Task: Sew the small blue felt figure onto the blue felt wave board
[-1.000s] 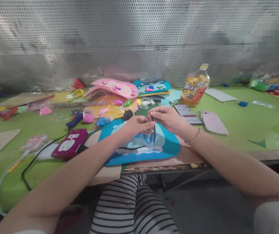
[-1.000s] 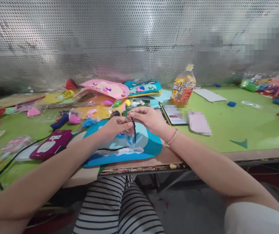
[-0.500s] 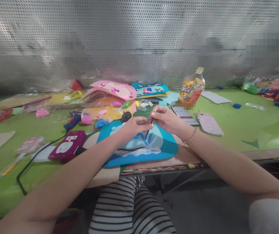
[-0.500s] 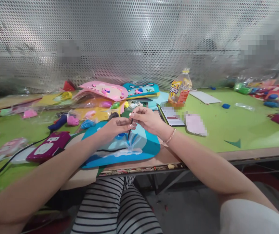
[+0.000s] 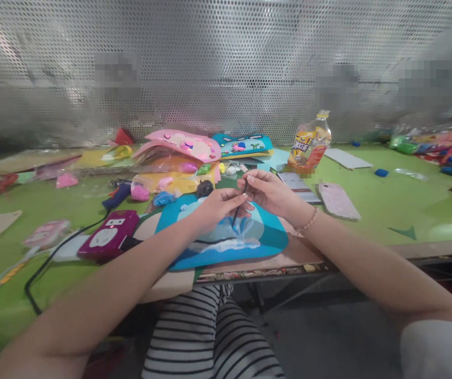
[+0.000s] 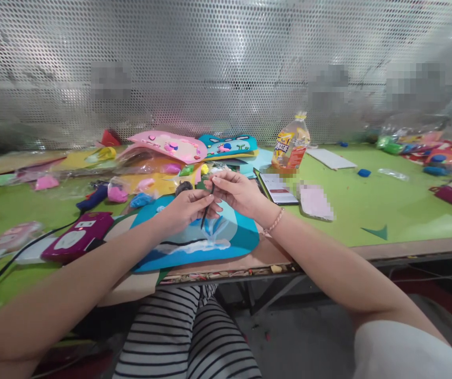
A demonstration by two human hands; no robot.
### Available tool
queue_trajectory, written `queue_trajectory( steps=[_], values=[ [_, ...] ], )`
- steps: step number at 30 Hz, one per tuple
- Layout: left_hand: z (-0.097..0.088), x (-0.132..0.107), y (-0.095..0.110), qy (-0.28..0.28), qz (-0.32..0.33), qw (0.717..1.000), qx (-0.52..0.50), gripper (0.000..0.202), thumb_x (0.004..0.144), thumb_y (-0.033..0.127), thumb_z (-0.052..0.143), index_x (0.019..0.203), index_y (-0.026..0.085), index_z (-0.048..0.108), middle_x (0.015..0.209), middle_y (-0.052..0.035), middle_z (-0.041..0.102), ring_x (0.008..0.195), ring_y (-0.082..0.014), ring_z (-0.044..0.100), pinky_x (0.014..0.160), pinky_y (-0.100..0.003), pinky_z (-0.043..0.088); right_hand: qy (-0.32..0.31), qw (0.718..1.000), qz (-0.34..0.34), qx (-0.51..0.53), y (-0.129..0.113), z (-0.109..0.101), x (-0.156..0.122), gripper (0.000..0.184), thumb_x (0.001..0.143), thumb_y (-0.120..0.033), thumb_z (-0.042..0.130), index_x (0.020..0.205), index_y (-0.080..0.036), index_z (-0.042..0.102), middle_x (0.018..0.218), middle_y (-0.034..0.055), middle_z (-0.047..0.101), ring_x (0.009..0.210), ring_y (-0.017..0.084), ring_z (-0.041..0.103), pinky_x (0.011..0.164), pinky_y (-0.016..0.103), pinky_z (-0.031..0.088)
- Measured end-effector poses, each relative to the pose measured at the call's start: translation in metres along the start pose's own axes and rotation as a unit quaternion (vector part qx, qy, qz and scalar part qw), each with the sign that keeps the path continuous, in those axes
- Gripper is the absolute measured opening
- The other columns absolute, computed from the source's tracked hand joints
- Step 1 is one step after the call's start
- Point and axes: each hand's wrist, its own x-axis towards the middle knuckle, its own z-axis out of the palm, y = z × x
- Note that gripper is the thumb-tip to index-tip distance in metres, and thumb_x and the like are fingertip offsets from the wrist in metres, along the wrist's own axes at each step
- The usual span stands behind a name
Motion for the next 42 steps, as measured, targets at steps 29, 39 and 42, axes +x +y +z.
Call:
queue_trajectory(
  steps=[29, 39, 42],
  values=[
    [-0.0010, -0.0018, -0.0006, -0.032, -0.038, 0.998, -0.035, 0.039, 0.067, 0.046, 0.073, 0.083, 0.013, 0.060, 0.082, -0.0053, 0.065, 0.064, -0.0111, 0.062, 0.066, -0.027, 0.049, 0.014, 1.000, 0.017, 0.004, 0.0041, -0.0004, -0.0018, 0.021, 0.066, -0.033, 0.076, 0.069, -0.018, 0.061, 0.067, -0.0038, 0.063, 0.049, 0.007, 0.052, 0.042, 0.019, 0.043],
    [0.0001, -0.0034, 0.0008, -0.028, -0.043, 0.997, -0.061, 0.035, 0.064, 0.041, 0.076, 0.079, 0.013, 0.061, 0.077, -0.0029, 0.066, 0.065, -0.0107, 0.063, 0.070, -0.027, 0.051, 0.011, 0.999, 0.030, 0.021, 0.0040, 0.0005, -0.0009, 0.021, 0.066, -0.031, 0.076, 0.075, -0.019, 0.062, 0.067, -0.0047, 0.064, 0.048, 0.006, 0.052, 0.040, 0.019, 0.043],
    [0.0004, -0.0034, -0.0001, -0.048, -0.050, 0.994, -0.080, 0.035, 0.063, 0.041, 0.077, 0.078, 0.013, 0.061, 0.076, -0.0039, 0.067, 0.064, -0.0118, 0.064, 0.069, -0.027, 0.051, 0.012, 0.999, 0.023, 0.026, 0.0046, 0.0001, -0.0013, 0.023, 0.065, -0.031, 0.077, 0.068, -0.018, 0.057, 0.062, -0.0060, 0.061, 0.046, 0.005, 0.051, 0.041, 0.016, 0.042]
  ],
)
